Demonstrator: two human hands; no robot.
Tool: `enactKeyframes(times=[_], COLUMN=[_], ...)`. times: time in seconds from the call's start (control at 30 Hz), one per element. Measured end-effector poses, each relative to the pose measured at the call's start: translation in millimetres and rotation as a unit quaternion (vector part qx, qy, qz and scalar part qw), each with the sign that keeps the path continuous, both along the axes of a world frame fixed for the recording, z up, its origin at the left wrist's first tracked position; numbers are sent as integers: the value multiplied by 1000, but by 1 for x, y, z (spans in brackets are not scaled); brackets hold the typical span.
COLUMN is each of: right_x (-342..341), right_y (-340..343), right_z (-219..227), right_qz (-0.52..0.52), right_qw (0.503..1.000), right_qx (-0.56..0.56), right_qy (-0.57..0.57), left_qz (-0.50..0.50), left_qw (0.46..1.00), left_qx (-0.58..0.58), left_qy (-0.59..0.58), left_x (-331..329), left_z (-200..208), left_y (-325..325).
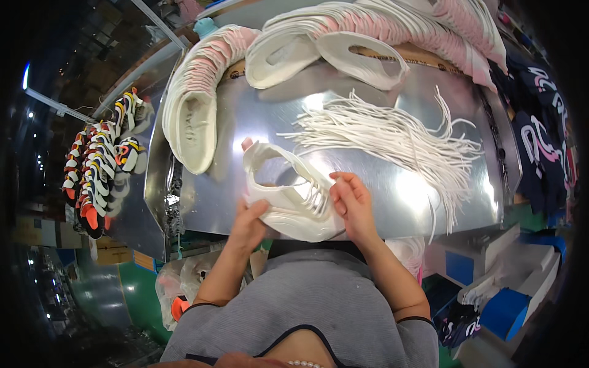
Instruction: The person threads white laces through the eyelets of white shoe uppers at a workstation, pulling the laces through and organizing the material.
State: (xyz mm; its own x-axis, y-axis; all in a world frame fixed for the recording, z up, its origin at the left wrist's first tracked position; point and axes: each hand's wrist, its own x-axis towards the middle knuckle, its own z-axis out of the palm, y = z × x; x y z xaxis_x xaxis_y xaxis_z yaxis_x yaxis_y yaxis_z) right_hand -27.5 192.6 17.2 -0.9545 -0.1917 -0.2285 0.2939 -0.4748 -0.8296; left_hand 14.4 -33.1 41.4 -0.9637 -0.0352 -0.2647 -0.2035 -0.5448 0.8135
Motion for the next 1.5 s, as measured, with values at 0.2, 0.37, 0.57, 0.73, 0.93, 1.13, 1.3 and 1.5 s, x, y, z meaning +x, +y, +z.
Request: enactKeyframes(times=[0.2,0.37,0.57,0.73,0.93,1.13,1.3,1.5], right_x=[-22,-55,-96,-174,-163,-146,-157,-148], right_y=[0,29,25,-4,-1,2,21,23], right_z=[-7,-11,-9,-26,4,67,-4,2], right_qz=[-32,-79,-74,-8,-1,35,-14,-13], right_qw=[894,834,745,668,816,881,889,959], right_qx=[411,483,576,663,493,376,382,243], right_qy=[173,255,329,338,301,283,252,146], left_qz=[-2,93,208,94,87,111,217,87], left_qw=[759,451,488,581,682,643,776,644], left_qx=[-642,-881,-848,-772,-617,-678,-450,-688], left_qy=[111,-110,-17,240,382,338,384,322], left_x=[-56,-212,-245,-193,-322,-376,-254,-174], left_z=[66,-15,-56,-5,5,-4,76,21], left_y=[-67,-179,-187,-57,50,67,18,-37])
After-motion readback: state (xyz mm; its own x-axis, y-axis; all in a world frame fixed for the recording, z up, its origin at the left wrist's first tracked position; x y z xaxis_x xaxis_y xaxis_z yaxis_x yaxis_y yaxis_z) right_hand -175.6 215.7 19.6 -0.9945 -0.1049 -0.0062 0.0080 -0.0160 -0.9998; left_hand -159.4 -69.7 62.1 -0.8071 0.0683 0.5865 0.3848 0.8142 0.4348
